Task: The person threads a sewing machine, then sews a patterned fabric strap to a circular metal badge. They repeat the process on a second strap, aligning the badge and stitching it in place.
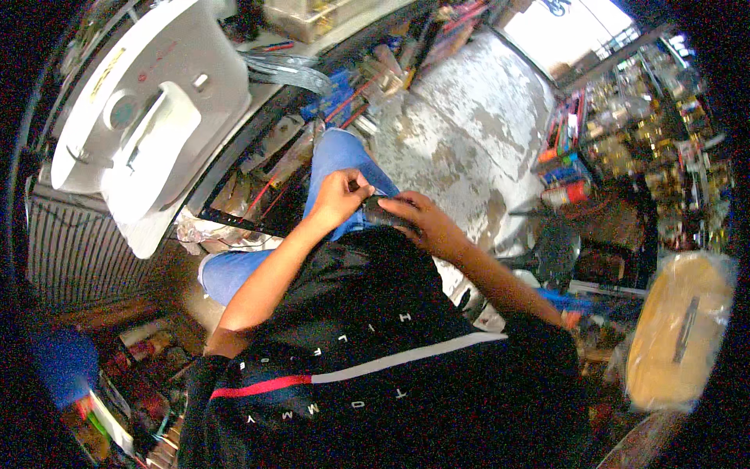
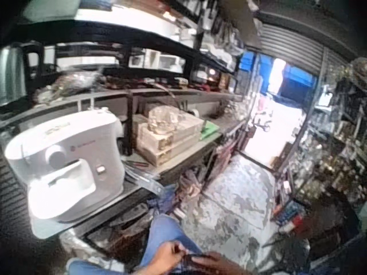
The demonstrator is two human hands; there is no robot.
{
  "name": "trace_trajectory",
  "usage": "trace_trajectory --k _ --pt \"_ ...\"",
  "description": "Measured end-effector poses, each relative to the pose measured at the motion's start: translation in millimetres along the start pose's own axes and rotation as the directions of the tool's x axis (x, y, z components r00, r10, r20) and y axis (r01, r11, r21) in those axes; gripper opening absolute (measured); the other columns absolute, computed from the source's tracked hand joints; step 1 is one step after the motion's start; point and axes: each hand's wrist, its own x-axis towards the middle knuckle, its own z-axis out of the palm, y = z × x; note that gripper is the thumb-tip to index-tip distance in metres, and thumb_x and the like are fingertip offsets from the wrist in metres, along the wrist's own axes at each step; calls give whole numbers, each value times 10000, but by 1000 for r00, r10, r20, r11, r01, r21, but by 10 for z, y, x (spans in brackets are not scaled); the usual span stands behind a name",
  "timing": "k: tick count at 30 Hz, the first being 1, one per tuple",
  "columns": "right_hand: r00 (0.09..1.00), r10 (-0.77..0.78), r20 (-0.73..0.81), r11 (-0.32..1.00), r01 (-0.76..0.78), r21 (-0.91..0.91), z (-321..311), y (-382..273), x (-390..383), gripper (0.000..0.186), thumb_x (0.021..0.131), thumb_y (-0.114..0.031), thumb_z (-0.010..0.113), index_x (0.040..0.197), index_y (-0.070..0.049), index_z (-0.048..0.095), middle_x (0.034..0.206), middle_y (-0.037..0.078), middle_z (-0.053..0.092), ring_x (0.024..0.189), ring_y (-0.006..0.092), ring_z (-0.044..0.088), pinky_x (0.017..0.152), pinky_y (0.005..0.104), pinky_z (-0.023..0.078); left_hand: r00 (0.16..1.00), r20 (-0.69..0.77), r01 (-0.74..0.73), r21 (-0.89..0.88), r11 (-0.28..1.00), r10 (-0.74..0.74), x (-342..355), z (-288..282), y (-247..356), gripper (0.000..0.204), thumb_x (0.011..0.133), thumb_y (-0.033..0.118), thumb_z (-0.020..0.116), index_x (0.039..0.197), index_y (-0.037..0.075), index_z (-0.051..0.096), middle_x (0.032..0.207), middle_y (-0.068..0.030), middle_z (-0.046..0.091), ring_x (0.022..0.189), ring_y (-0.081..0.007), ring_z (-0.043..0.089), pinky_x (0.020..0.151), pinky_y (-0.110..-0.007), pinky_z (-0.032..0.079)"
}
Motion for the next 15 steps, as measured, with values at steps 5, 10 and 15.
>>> trace_trajectory --k 5,10,15 --pt "954 254 -159 894 -295 -337 330 -50 -153 507 816 -99 598 1303 -201 503 1234 203 462 1084 399 524 916 475 430 963 67 -269 147 952 262 -91 158 140 80 804 48 624 778 -22 598 758 -163 634 719 -297 632 653 -387 477" --pt "988 148 -31 986 -151 -78 183 27 -18 639 719 -31 705 1285 -114 421 1237 152 423 1119 328 498 903 438 425 946 11 -320 160 934 323 -61 229 167 39 762 23 577 758 -16 574 766 -189 610 791 -379 619 689 -436 476" --pt "965 53 257 915 -150 374 -200 261 -206 758 675 -55 818 1306 -80 400 1298 105 428 1191 210 464 921 347 429 923 118 -382 195 903 365 -67 230 270 37 734 23 577 747 -12 576 783 -207 614 782 -398 616 680 -458 487"
